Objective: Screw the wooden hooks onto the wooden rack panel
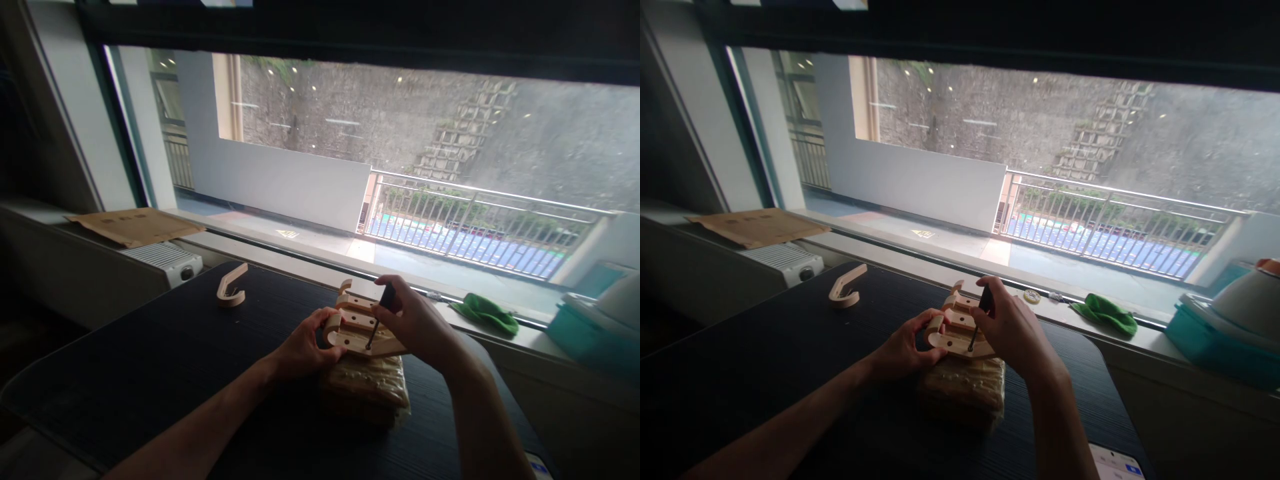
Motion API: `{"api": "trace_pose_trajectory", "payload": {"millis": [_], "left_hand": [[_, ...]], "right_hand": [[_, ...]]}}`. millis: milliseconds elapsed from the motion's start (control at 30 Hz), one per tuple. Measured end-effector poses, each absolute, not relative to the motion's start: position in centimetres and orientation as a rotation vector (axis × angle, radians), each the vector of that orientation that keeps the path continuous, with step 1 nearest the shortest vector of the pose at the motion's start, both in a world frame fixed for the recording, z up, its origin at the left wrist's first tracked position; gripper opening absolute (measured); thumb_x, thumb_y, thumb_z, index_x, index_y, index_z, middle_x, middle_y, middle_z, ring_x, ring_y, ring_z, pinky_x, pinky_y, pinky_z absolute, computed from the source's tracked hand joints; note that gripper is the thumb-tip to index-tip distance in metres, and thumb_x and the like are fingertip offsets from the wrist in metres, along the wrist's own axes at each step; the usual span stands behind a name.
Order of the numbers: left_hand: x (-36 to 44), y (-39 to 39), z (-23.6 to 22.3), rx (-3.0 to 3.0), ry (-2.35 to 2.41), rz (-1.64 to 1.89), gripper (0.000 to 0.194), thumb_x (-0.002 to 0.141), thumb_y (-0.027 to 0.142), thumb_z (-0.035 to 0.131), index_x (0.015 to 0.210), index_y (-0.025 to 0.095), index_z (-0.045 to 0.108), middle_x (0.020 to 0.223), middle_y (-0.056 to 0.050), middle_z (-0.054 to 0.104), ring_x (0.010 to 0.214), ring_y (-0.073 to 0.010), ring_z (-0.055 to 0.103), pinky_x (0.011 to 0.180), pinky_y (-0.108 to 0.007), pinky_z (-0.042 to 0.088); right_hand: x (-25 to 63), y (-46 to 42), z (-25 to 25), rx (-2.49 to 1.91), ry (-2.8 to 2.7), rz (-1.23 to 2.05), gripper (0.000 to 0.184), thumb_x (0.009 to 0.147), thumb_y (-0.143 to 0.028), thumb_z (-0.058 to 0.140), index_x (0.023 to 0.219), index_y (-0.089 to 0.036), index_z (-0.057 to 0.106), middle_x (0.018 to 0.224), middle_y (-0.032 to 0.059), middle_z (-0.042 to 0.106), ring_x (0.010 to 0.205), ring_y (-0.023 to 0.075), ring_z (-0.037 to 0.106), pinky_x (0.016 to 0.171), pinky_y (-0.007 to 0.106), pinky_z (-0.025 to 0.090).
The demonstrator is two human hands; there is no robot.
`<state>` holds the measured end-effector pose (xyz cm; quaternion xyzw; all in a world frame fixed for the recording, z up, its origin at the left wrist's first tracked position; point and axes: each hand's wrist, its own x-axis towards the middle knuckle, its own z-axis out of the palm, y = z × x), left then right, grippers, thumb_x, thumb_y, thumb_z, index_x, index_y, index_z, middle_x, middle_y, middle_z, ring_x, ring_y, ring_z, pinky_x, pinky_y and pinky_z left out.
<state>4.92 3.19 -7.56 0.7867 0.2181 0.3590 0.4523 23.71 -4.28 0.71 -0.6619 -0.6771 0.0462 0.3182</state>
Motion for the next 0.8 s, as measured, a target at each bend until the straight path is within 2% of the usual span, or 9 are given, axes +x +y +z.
{"api": "trace_pose_trajectory", "payload": {"millis": [167, 467, 667, 800], "left_hand": [[4.8, 3.1, -7.4, 1.952, 0.536, 0.878, 0.035, 0.066, 0.018, 0.062, 0.099, 0.016, 0.053, 0.09, -0.002, 0.055, 0.081, -0.0139, 0.052, 0.077, -0.025, 0.044], [5.0, 2.7, -6.9, 1.889, 0.56, 0.873, 0.035, 0.063, 0.019, 0.064, 0.096, 0.016, 0.054, 0.092, -0.002, 0.055, 0.078, -0.0125, 0.051, 0.073, -0.023, 0.046], [5.0, 2.6, -6.8, 1.896, 0.578, 0.876, 0.035, 0.062, 0.018, 0.063, 0.096, 0.015, 0.054, 0.09, -0.002, 0.055, 0.077, -0.0124, 0.051, 0.072, -0.023, 0.045], [4.9, 2.7, -6.9, 1.915, 0.572, 0.874, 0.034, 0.063, 0.017, 0.063, 0.095, 0.015, 0.054, 0.089, -0.002, 0.055, 0.078, -0.0124, 0.051, 0.073, -0.023, 0.044]], "right_hand": [[23.9, -5.0, 1.4, -1.626, -1.789, 0.23, 0.036, 0.08, -0.036, 0.047, 0.114, -0.024, 0.053, 0.081, 0.0021, 0.063, 0.069, 0.0146, 0.058, 0.058, 0.027, 0.042], [23.8, -4.8, 1.7, -1.701, -1.755, 0.135, 0.032, 0.077, -0.039, 0.051, 0.101, -0.02, 0.06, 0.07, 0.0016, 0.064, 0.06, 0.0138, 0.056, 0.055, 0.027, 0.041], [23.4, -5.2, 2.1, -1.646, -1.754, 0.173, 0.034, 0.079, -0.04, 0.049, 0.106, -0.022, 0.06, 0.075, 0.0022, 0.067, 0.064, 0.0149, 0.059, 0.058, 0.027, 0.043], [23.7, -5.0, 2.0, -1.623, -1.747, 0.19, 0.029, 0.079, -0.041, 0.048, 0.093, -0.02, 0.064, 0.073, 0.0026, 0.067, 0.064, 0.0149, 0.059, 0.06, 0.027, 0.043]]}}
